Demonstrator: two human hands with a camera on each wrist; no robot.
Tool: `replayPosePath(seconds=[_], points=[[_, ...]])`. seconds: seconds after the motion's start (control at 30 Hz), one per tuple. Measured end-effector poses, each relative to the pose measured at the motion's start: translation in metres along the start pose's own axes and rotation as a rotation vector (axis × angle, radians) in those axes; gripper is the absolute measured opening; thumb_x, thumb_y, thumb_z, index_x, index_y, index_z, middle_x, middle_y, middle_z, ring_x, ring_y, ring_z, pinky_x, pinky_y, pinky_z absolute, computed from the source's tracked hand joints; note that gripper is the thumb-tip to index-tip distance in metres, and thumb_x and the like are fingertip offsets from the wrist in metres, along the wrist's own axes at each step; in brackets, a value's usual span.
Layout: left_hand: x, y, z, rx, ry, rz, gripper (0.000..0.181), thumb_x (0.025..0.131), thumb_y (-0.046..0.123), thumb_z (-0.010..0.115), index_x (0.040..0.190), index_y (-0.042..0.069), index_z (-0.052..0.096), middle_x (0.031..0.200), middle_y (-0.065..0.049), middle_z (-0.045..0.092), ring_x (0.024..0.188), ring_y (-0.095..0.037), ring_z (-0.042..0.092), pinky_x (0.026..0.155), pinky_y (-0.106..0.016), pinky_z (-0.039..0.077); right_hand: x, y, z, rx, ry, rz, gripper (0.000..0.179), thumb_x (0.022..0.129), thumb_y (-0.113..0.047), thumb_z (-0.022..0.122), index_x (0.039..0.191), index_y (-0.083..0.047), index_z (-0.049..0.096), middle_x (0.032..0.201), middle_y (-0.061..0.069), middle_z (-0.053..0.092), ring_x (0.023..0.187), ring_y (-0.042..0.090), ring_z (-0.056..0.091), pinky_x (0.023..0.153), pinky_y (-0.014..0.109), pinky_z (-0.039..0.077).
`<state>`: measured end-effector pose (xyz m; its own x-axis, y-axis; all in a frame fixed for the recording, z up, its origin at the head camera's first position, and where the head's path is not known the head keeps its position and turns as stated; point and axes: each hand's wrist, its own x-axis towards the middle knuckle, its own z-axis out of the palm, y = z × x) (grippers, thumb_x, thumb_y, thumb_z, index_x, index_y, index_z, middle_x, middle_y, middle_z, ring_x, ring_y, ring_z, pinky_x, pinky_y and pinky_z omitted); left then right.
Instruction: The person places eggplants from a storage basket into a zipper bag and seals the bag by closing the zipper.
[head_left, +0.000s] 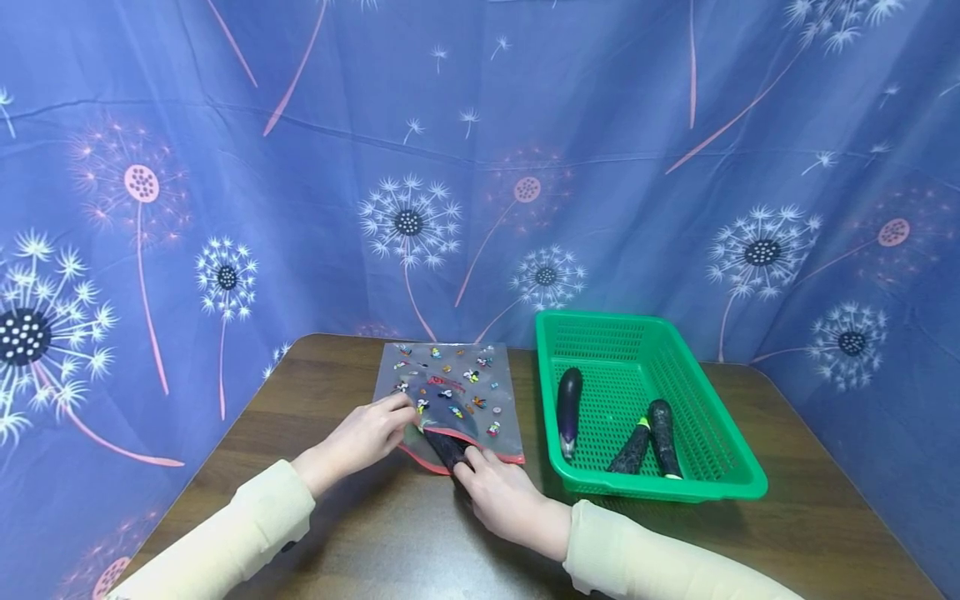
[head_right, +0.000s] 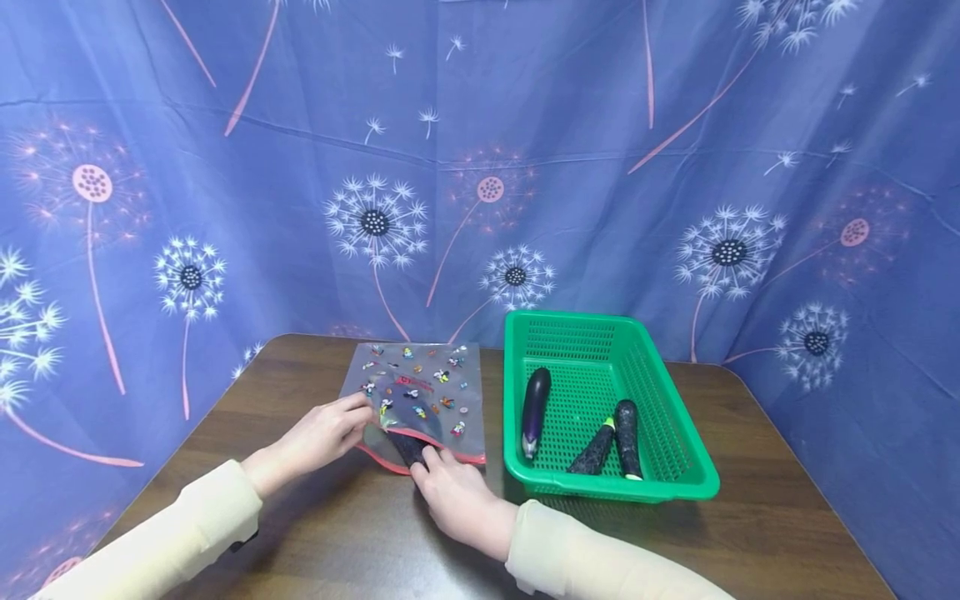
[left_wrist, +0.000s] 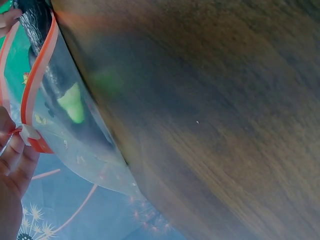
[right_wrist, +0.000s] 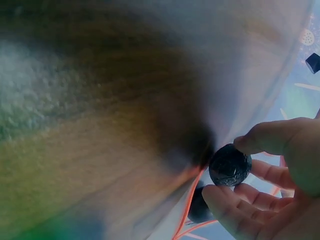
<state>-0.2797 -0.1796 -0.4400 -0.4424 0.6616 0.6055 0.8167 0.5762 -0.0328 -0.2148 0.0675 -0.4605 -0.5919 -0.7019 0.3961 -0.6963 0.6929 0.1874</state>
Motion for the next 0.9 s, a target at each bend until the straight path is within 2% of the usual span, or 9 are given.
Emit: replayPosePath(seconds=[0.2, 0.4, 0.73, 0.9], points=[[0.001, 0.001, -0.001, 0.021, -0.013, -0.009, 0.03, 0.071, -0.004, 0.064, 0.091, 0.018, 0.066, 0.09, 0.007, 0.055, 0.075, -0.006, 0.057, 0.055, -0.024, 0.047, -0.002, -0.001, 0.001, -0.006, 0.014, -0.004, 0.023, 0.072, -0.017, 0.075, 0.089, -0.014, 0.06, 0.086, 0.001, 0.053, 0.072, 0.017, 0.055, 0.043, 0.029, 0.042], [0.001, 0.001, -0.002, 0.015, -0.014, -0.011, 0.028, 0.072, -0.003, 0.064, 0.092, 0.017, 0.067, 0.091, 0.006, 0.056, 0.077, -0.007, 0.058, 0.057, -0.025, 0.048, 0.0, 0.0, 0.002, 0.009, 0.02, -0.01, 0.023, 0.072, -0.018, 0.075, 0.089, -0.013, 0.06, 0.087, 0.001, 0.053, 0.074, 0.017, 0.056, 0.048, 0.03, 0.046], [0.0, 0.001, -0.003, 0.008, -0.031, -0.025, 0.029, 0.072, -0.003, 0.065, 0.092, 0.018, 0.066, 0.093, 0.005, 0.057, 0.079, -0.008, 0.059, 0.059, -0.026, 0.049, 0.007, -0.002, 0.002, 0.064, -0.047, -0.001, 0.021, 0.075, -0.014, 0.073, 0.09, -0.011, 0.06, 0.088, 0.002, 0.052, 0.075, 0.017, 0.054, 0.054, 0.027, 0.049], [0.0, 0.002, -0.002, 0.007, -0.032, -0.031, 0.029, 0.072, -0.003, 0.064, 0.092, 0.018, 0.066, 0.092, 0.006, 0.057, 0.079, -0.008, 0.058, 0.06, -0.026, 0.049, 0.009, -0.002, 0.001, 0.033, 0.002, -0.018, 0.021, 0.07, -0.013, 0.073, 0.086, -0.011, 0.059, 0.085, 0.001, 0.052, 0.07, 0.017, 0.053, 0.055, 0.028, 0.048]])
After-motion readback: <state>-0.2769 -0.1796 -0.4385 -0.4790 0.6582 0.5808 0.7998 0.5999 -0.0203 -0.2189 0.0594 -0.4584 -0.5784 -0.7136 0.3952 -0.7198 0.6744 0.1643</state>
